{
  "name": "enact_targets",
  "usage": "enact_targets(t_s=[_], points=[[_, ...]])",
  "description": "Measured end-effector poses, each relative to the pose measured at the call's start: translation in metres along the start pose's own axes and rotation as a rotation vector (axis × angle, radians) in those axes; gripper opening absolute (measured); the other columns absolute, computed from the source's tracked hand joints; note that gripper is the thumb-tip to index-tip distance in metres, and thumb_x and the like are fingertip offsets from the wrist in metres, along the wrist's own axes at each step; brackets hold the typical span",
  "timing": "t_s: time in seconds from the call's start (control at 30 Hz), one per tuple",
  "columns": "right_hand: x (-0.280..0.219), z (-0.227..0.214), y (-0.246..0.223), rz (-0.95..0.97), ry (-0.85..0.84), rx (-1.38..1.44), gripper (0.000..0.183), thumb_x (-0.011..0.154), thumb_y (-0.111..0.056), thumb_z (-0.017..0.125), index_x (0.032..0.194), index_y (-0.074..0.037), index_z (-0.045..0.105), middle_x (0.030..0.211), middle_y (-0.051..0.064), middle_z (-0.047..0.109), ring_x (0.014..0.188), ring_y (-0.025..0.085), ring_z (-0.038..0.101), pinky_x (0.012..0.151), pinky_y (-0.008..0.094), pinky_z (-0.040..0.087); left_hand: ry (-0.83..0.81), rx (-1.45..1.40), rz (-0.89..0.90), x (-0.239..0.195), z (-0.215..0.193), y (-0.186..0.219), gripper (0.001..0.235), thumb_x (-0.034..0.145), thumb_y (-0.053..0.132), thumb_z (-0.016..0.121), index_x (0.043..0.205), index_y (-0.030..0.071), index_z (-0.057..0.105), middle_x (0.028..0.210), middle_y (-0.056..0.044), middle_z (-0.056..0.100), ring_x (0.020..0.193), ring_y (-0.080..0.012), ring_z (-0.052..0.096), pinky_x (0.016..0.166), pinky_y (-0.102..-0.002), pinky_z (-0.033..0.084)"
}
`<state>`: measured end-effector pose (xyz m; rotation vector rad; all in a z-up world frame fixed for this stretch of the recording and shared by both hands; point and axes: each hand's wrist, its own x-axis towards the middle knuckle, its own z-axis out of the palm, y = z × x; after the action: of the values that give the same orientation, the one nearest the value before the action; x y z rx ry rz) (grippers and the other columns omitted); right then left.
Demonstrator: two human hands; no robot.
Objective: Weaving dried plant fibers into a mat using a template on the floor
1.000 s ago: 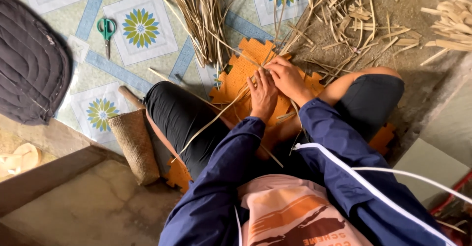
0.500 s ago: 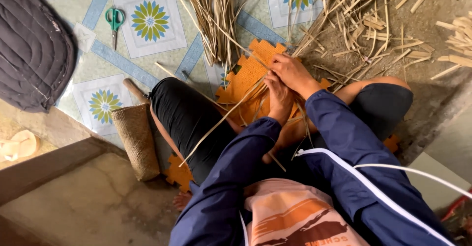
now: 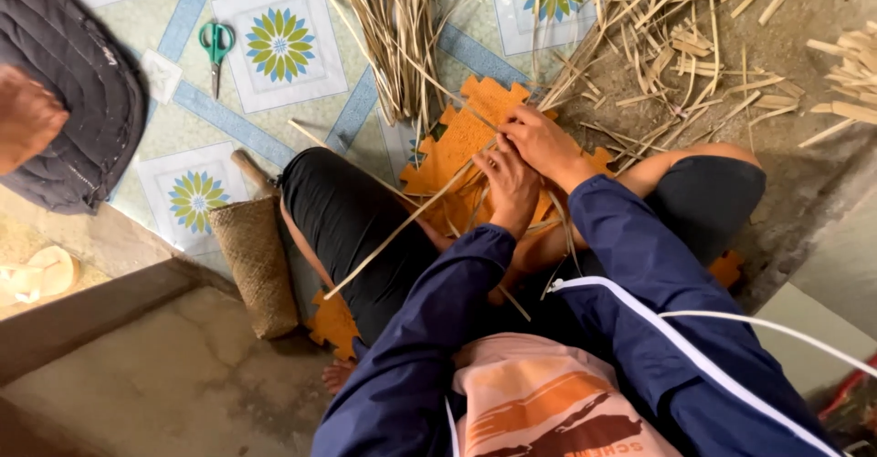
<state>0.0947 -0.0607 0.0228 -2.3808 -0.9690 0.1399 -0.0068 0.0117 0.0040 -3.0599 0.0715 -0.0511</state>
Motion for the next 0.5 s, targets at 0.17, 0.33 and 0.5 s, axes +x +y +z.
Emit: enact_targets(t_s=[0.17,0.33,0.5], points=[[0.0,0.009,0.017,-0.029,-0.004,-0.027,0.012,0.102,-0.016,0.063,0.099,-0.011,0.074,0.109,0.003,0.063,0.11,0.025,0.064,0.095,0.032,0.056,0.175,-0.009,0.052,0.004,-0.021,-0.018,0.047,0.087,0.004,0.04,0.123,-0.018,0.061,0.133,-0.039,0.054,0.116,-0.0565,0.048,0.101,-0.081,0.03],[0.006,0.01,0.025,-0.021,0.011,-0.064,0.019,0.102,-0.018,0.059,0.09,-0.02,0.073,0.099,-0.003,0.062,0.099,0.019,0.065,0.094,0.029,0.055,0.116,0.0,0.137,0.004,-0.037,-0.029,0.044,0.084,0.009,0.048,0.118,-0.013,0.065,0.129,-0.034,0.052,0.115,-0.0494,0.047,0.101,-0.081,0.029],[-0.011,0.006,0.013,0.062,0.071,0.013,0.006,0.098,-0.019,0.066,0.096,-0.014,0.069,0.107,0.002,0.058,0.106,0.027,0.063,0.095,0.036,0.054,0.062,-0.044,0.126,0.001,-0.038,-0.031,0.04,0.092,0.016,0.051,0.125,-0.001,0.064,0.134,-0.03,0.049,0.124,-0.0478,0.044,0.095,-0.075,0.031]])
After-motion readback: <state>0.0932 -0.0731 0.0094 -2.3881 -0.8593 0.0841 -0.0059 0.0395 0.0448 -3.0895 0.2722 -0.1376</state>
